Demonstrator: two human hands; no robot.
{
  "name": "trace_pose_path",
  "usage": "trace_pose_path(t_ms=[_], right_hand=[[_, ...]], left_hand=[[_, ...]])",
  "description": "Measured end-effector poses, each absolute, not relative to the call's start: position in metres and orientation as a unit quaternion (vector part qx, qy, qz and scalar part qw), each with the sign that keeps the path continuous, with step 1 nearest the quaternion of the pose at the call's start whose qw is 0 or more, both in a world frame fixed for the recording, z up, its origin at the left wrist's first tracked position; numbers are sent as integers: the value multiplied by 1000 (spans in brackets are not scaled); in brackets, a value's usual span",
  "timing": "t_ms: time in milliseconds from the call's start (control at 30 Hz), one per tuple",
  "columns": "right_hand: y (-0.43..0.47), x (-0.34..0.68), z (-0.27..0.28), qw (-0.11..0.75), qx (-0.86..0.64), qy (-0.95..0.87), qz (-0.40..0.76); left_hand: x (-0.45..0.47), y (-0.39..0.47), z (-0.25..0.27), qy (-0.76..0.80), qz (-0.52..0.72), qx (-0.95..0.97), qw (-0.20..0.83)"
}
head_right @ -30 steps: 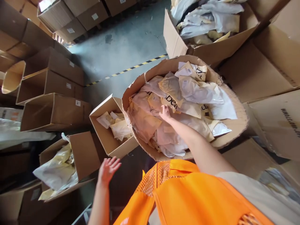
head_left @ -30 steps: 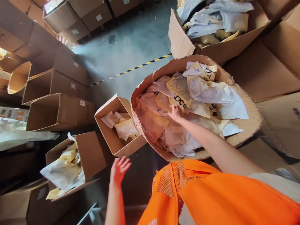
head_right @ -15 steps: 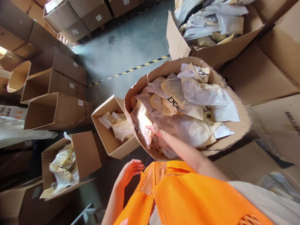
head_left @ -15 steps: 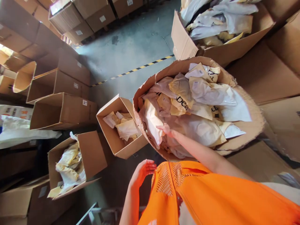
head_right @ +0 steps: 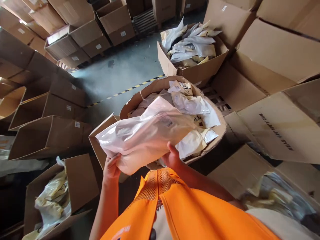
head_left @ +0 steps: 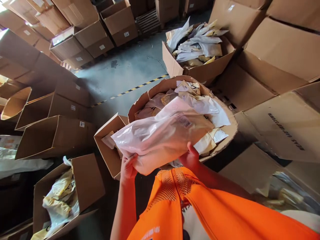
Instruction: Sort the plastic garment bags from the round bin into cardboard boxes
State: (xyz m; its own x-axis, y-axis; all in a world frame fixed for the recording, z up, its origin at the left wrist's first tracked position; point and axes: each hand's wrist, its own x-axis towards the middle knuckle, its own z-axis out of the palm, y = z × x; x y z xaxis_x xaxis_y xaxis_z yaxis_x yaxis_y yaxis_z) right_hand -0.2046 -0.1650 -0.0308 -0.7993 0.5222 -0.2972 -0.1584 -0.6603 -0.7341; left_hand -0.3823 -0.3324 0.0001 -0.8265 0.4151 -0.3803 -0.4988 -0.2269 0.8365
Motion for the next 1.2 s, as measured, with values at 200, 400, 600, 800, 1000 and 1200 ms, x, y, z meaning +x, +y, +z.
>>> trace_pose_path(t_ms=[200,400,600,800,1000,1200], right_hand=[[-168,-194,-19,281,-295,-160,899],[-180,-190,-13,226,-277,-169,918],[-182,-200,-17,209,-266,-191,921],[-178,-215,-49,176,-308,-231,906],[-132,-231,-108,129,-381,-388,829],[-43,-266,-174,163,-600,-442,647]], left_hand=[[-382,-354,5,564,776,-69,274],[-376,-374,-3,549,793,-56,258],[-374,-393,-19,503,778,-128,354],[-366,-408,-26,508,739,-217,387],[-372,-455,-27,542,754,-247,277],[-382,-480,-58,600,675,-279,327]])
